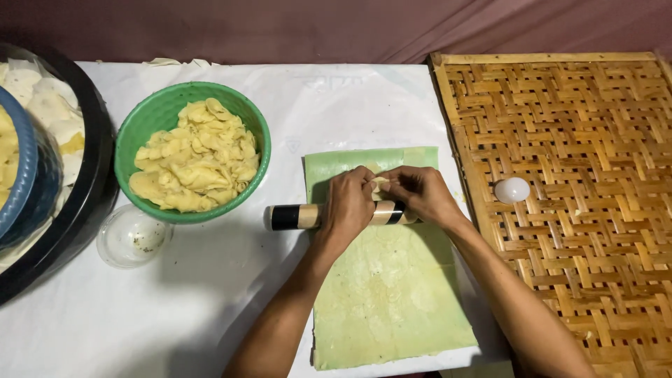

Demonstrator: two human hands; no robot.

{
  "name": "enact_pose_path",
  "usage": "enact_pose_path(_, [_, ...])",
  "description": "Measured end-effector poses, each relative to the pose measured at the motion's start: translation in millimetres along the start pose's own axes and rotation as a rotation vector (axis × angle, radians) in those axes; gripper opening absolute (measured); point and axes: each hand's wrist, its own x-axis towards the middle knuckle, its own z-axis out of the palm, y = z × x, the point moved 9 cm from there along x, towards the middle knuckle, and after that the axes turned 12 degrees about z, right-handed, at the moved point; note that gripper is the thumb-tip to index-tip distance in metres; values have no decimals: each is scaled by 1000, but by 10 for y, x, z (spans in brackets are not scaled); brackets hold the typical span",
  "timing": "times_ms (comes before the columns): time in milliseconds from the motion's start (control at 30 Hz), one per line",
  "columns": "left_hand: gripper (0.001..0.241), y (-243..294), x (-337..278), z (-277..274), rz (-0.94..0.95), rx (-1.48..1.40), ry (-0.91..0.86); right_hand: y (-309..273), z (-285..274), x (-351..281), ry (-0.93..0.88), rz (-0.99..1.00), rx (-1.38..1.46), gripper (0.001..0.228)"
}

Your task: The recorder uses a cylindrical tool to flatten small pieces of dough onto a plastic sheet on a table.

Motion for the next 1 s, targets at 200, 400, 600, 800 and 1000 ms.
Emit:
enact_pose_path(200, [7,26,19,-80,-114,-54,4,316,57,225,70,-61,-78,16])
enact_pose_path(400, [40,609,-56,-548,39,-7,33,464,-177,247,264,-47,-120,17])
enact_pose_path(600, [32,527,-642,-505,246,381,-17,447,50,196,359,-291,-284,16])
enact_pose_path(800, [31,509,-721,-479,268,392,13,152,246,60,252,-349,-436,10])
enact_pose_path(1000, [53,700,-691,-489,382,419,-106,-91,315,-22,-18,-236,-723,20])
